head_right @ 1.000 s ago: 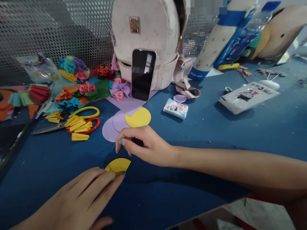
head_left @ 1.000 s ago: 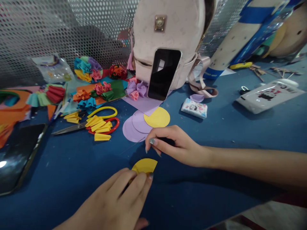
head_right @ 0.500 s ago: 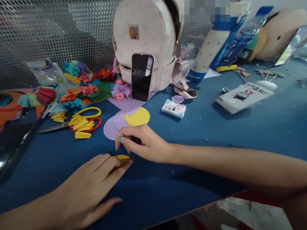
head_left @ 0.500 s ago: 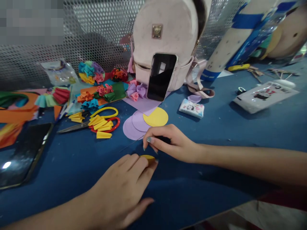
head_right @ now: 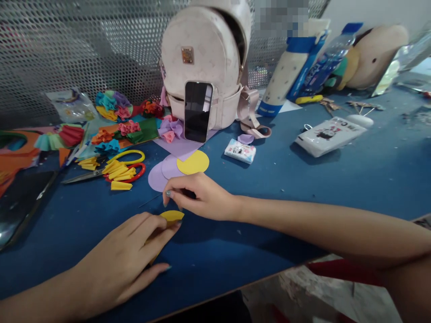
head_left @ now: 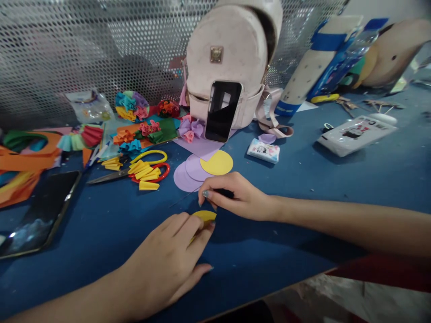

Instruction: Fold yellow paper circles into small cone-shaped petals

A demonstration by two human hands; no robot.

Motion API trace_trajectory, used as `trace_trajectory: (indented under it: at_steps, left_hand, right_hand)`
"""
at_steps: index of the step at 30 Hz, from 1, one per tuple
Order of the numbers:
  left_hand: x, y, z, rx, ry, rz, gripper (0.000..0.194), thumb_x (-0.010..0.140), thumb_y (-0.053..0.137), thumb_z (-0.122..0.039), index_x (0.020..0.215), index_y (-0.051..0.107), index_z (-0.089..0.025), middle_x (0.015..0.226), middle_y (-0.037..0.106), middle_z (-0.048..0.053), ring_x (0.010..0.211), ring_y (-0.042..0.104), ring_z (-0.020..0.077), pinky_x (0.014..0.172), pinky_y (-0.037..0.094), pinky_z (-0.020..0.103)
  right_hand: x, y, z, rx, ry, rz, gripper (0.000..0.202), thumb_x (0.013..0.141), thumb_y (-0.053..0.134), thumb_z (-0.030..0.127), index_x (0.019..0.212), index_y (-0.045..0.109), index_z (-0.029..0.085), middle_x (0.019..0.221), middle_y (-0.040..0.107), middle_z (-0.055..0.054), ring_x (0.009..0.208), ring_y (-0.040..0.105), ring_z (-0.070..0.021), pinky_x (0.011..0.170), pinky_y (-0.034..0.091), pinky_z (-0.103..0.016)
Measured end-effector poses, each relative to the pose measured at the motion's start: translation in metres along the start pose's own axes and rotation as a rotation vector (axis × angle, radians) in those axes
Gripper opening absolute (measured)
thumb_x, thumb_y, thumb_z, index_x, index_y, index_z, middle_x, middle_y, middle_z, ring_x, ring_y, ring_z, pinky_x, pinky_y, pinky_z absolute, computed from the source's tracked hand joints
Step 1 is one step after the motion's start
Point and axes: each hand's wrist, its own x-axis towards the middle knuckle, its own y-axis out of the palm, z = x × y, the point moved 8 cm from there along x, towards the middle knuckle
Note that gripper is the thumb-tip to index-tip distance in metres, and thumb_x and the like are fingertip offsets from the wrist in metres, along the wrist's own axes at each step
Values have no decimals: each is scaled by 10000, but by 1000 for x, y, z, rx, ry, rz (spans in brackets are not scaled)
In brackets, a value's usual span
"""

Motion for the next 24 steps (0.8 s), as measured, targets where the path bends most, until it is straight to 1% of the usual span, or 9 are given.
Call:
trace_trajectory:
  at_steps: [6, 8, 10, 13, 16, 19, 21, 22, 24]
  left_hand:
    - [7, 3, -2, 61, -12, 16, 513, 942, 585, -304, 1372, 509, -35, 1123, 641, 155, 951, 608, 297, 814, 552, 444]
    - [8, 4, 1, 47, -18, 21, 508, 941, 575, -304, 1374, 499, -49, 1100, 636, 145, 933, 607, 292, 796, 549, 440]
    - [6, 4, 4, 30, -16, 10, 456, 941, 544, -243, 1365, 494, -81, 1077, 629, 124, 913, 606, 277, 783, 542, 426]
    - [1, -1, 6, 49, 10, -76, 347, 921, 460, -81, 1256, 531, -141, 1042, 626, 90, 885, 603, 247, 772, 522, 395]
    - [-6, -10, 7, 117, 9, -200, 255, 923, 451, -34, 1131, 542, -149, 985, 621, 80, 828, 590, 232, 746, 502, 382]
    - [-9, -17, 12, 126, -37, -264, 144, 950, 467, -80, 1063, 532, -140, 971, 613, 90, 821, 586, 232, 723, 494, 372]
    - [-10, -17, 19, 115, -78, -250, 115, 977, 477, -156, 1074, 533, -132, 1011, 611, 107, 862, 595, 247, 739, 497, 382]
    - [-10, -16, 23, 115, -99, -238, 150, 993, 496, -228, 1095, 536, -126, 1037, 610, 116, 890, 600, 260, 755, 499, 394]
    - [-13, -14, 32, 109, -147, -216, 340, 987, 553, -419, 1146, 539, -118, 1077, 607, 127, 936, 604, 282, 789, 501, 414]
  right_hand:
    - [0, 2, 0, -61, -16, 28, 210, 983, 469, 142, 952, 677, 139, 806, 679, -20, 659, 577, -98, 641, 454, -208]
    - [1, 4, 2, -94, -47, 41, 210, 978, 457, 115, 981, 665, 145, 883, 697, -40, 741, 610, -116, 710, 479, -232]
    - [1, 7, 6, -156, -94, 64, 212, 976, 452, 100, 1041, 647, 150, 987, 702, -68, 879, 630, -147, 813, 490, -274]
    - [0, 16, 11, -256, -156, 126, 185, 985, 493, 141, 1115, 624, 149, 1069, 681, -98, 1002, 608, -185, 891, 475, -321]
    - [-1, 22, 11, -328, -182, 173, 185, 941, 629, 224, 1107, 621, 142, 1012, 654, -81, 940, 586, -189, 853, 471, -318]
    - [-2, 25, 9, -364, -168, 191, 263, 902, 720, 309, 1086, 622, 149, 936, 628, -47, 877, 566, -180, 824, 473, -312]
    - [-2, 23, 6, -385, -129, 177, 291, 904, 727, 326, 1118, 623, 159, 984, 631, -58, 928, 570, -190, 869, 479, -332]
    - [-1, 22, 5, -398, -109, 160, 316, 902, 731, 328, 1149, 621, 164, 1039, 634, -74, 978, 569, -203, 902, 480, -351]
    - [-1, 19, 3, -420, -89, 132, 376, 886, 749, 343, 1195, 618, 175, 1147, 624, -102, 1075, 552, -231, 964, 471, -391]
